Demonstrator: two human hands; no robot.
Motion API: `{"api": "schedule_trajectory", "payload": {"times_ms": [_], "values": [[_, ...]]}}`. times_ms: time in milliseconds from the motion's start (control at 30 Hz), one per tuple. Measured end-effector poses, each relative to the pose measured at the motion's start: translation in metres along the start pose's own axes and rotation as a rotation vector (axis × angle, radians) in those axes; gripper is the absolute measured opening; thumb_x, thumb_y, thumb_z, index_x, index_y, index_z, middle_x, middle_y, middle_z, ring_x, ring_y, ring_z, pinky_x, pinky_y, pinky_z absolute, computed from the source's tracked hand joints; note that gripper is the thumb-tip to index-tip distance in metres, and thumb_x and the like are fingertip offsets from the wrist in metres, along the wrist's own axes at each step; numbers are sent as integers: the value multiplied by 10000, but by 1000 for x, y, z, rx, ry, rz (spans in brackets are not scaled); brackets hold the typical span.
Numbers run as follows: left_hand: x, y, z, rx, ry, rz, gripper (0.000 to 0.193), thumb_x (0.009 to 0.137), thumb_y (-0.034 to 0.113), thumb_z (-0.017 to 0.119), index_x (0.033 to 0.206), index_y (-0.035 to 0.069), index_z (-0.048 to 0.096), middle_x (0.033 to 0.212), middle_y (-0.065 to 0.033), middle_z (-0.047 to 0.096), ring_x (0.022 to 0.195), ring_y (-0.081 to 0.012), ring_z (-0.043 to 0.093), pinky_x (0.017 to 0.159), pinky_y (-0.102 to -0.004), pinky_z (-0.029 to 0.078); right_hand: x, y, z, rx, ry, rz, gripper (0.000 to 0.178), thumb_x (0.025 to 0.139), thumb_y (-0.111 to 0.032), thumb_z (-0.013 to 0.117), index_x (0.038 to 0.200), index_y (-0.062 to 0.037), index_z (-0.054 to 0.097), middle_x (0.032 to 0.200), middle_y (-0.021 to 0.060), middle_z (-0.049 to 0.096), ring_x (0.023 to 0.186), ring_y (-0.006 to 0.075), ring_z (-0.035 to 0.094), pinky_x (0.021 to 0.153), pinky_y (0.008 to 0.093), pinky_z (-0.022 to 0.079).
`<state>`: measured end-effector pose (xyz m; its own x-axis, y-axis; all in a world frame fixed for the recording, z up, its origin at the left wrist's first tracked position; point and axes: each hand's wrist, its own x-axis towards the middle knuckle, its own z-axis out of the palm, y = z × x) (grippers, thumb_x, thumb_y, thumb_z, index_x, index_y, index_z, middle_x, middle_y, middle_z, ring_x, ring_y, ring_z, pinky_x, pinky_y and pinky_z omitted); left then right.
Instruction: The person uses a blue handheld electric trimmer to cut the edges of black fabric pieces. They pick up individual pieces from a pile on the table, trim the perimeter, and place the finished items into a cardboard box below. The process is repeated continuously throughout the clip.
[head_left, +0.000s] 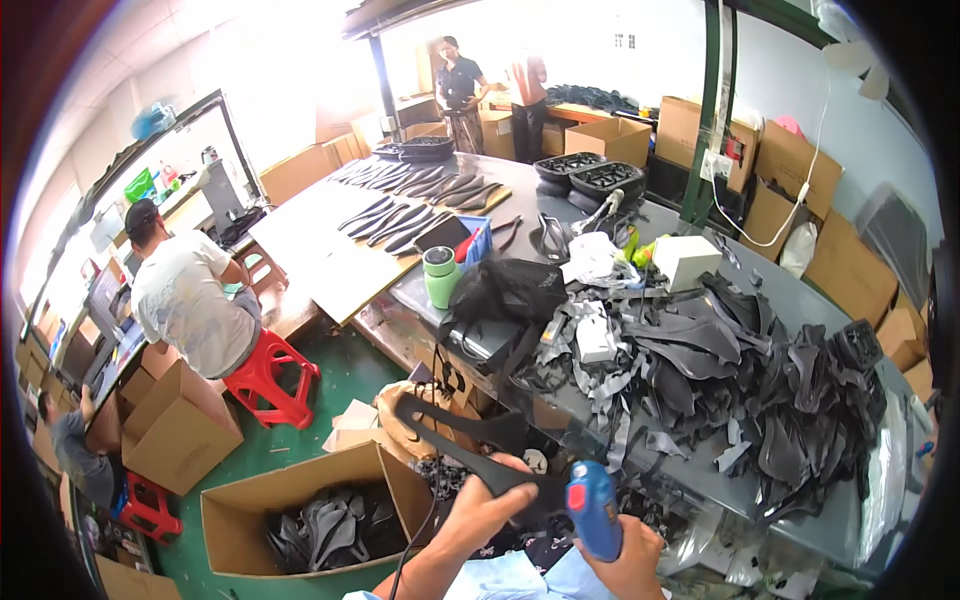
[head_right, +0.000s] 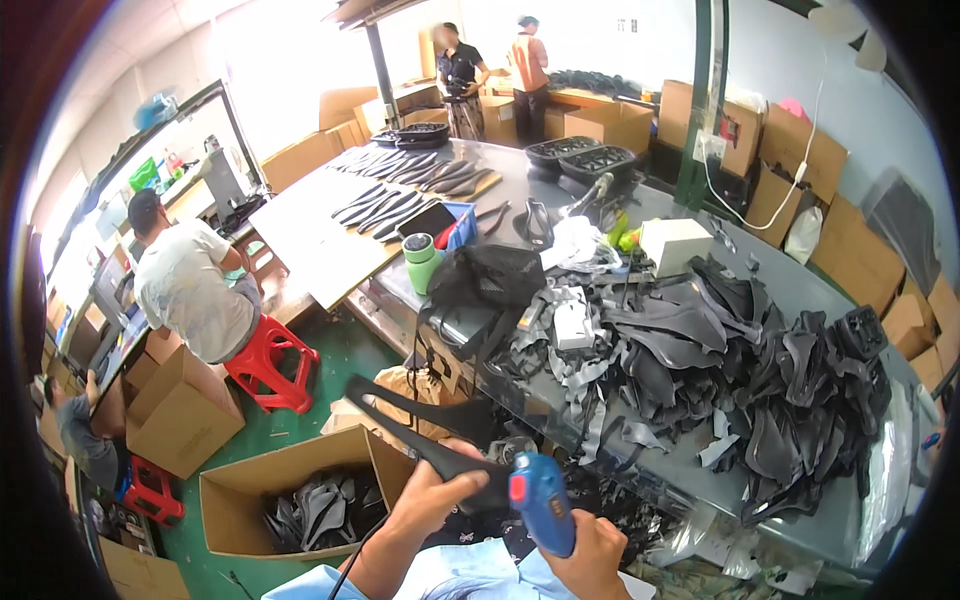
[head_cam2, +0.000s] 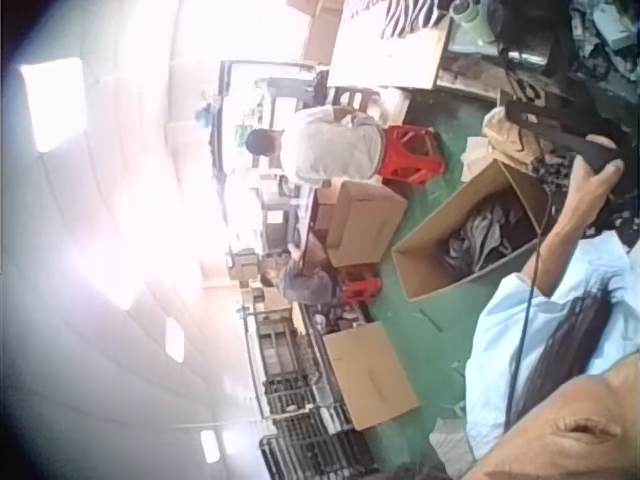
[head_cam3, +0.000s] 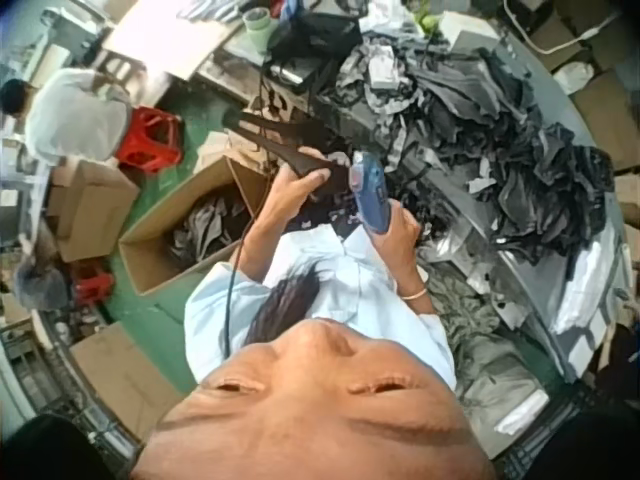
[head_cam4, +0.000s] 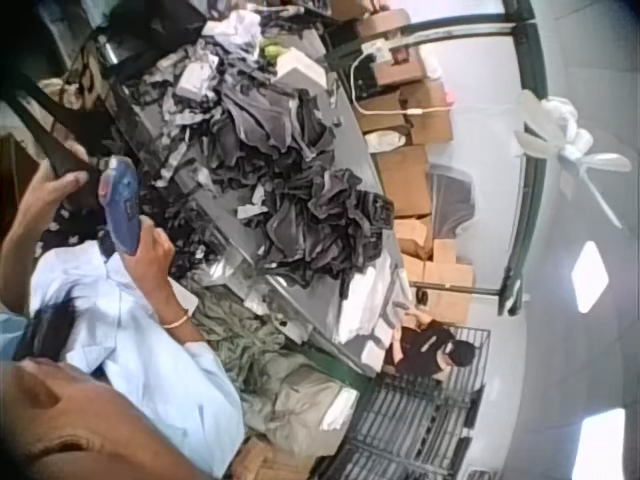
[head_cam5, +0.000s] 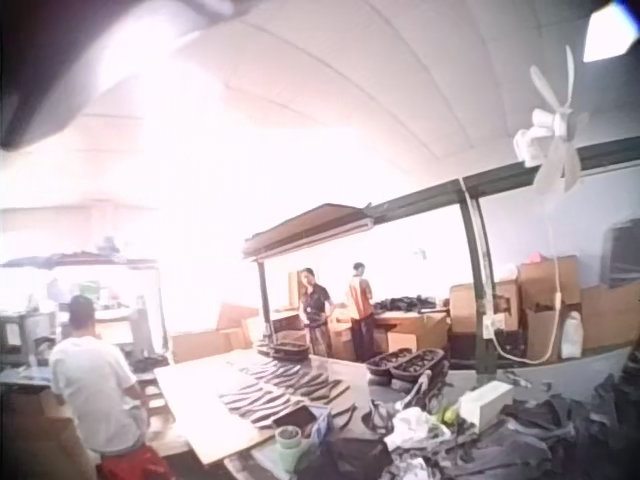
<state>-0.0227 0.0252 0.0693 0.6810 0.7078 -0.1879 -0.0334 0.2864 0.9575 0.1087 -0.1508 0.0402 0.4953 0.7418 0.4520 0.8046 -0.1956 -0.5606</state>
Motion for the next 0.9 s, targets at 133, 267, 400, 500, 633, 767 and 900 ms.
{"api": "schedule_trajectory", "payload": {"times_ms": [133,267,400,500,633,767,900], "values": [[-18,-46,-9,-17,-295,-311,330,824,142,677,1083,6,526,960,-41,593,886,-114,563,787,-247,456,12,3,2,70,37,92,524,602,-266,830,948,-16,526,685,151,596,610,334,609,576,398,479],[-33,-104,-18,-420,-279,-759,335,869,203,645,1116,-4,553,1075,-83,610,942,-167,604,845,-306,496,14,14,0,84,22,175,514,606,-270,842,904,-16,510,677,141,614,614,310,636,588,375,494],[-49,-150,-41,-549,114,-938,194,890,211,612,1024,71,612,970,-39,636,841,-157,611,743,-294,531,17,10,1,119,-27,226,501,604,-265,835,897,-24,508,674,148,614,603,326,631,578,387,488],[-66,-168,-75,-606,546,-848,158,920,208,560,1001,78,593,980,-68,596,891,-205,589,731,-411,530,21,8,3,138,-59,231,505,605,-272,832,902,-24,507,670,154,610,594,342,624,575,401,486],[-97,-227,-177,-543,774,-627,143,903,159,550,1012,75,514,964,-97,565,882,-238,584,732,-451,531,23,6,4,122,-78,224,499,609,-271,829,901,-27,506,665,150,608,596,337,628,579,400,488],[-106,-194,-242,-22,1026,-223,299,877,203,564,1117,98,419,1017,-84,553,890,-233,580,636,-412,525,20,7,4,113,-87,242,467,612,-249,823,891,-41,512,690,139,612,620,313,639,581,365,487],[-101,-217,-318,-372,1367,-63,309,878,244,579,1104,97,427,1011,-78,553,861,-223,583,614,-385,512,17,6,2,131,-89,265,474,608,-256,823,899,-39,518,697,141,617,623,315,640,586,368,489]]}}
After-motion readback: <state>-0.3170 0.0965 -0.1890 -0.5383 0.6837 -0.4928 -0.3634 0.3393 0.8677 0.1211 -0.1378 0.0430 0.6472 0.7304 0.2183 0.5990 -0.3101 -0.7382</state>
